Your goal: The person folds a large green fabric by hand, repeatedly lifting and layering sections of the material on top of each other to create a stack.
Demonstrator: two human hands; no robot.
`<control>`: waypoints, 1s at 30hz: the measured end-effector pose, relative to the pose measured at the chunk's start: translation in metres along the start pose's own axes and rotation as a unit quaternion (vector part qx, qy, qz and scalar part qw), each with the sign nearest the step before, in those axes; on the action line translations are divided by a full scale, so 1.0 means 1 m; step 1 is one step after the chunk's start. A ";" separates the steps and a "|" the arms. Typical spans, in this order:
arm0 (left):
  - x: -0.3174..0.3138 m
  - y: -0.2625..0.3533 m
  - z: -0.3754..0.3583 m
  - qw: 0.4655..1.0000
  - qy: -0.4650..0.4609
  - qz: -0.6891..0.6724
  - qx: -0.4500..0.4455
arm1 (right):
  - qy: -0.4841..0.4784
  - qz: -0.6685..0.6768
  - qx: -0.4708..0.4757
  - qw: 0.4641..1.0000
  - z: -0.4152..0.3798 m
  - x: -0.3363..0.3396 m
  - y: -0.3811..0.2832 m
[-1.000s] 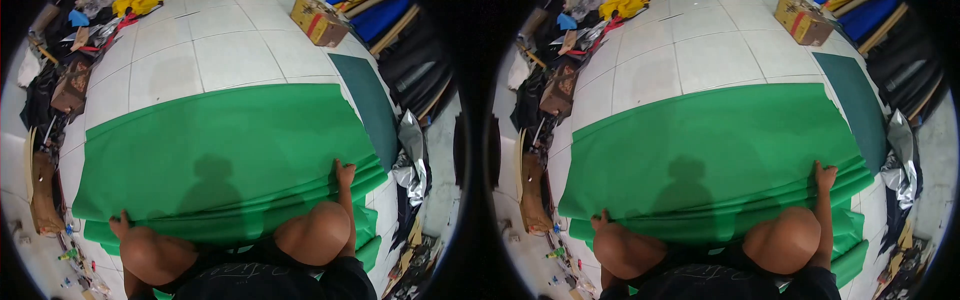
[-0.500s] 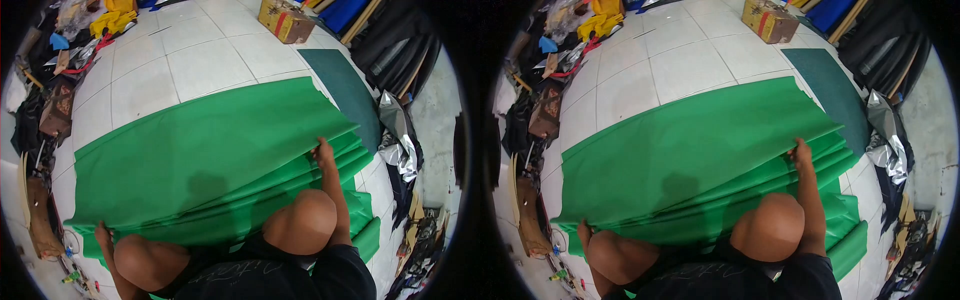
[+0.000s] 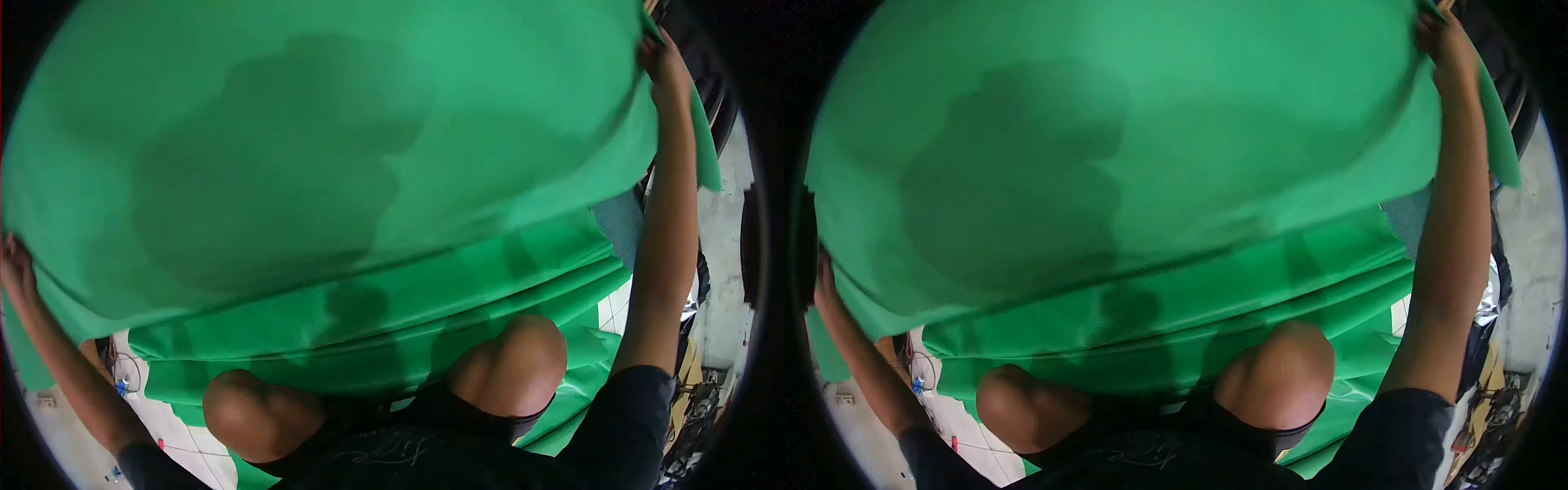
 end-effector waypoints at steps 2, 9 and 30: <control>-0.037 -0.058 0.053 0.993 -0.058 0.071 0.071 | -0.143 -0.178 -0.005 0.974 0.054 -0.006 0.053; -0.149 -0.239 -0.250 0.736 -0.311 0.555 0.232 | -0.430 -0.562 -0.102 0.699 -0.217 -0.017 0.200; -0.058 -0.268 -0.432 0.812 0.204 0.196 0.510 | 0.016 -0.173 -0.564 0.807 -0.349 0.134 0.279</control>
Point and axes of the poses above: each hand's wrist, its own z-axis towards the middle knuckle, its own x-axis out of the back of the hand, y = z × x, the point moved 1 cm from there along z, towards the middle knuckle, and after that the axes turned 8 degrees about -y, right-handed, at the moved point
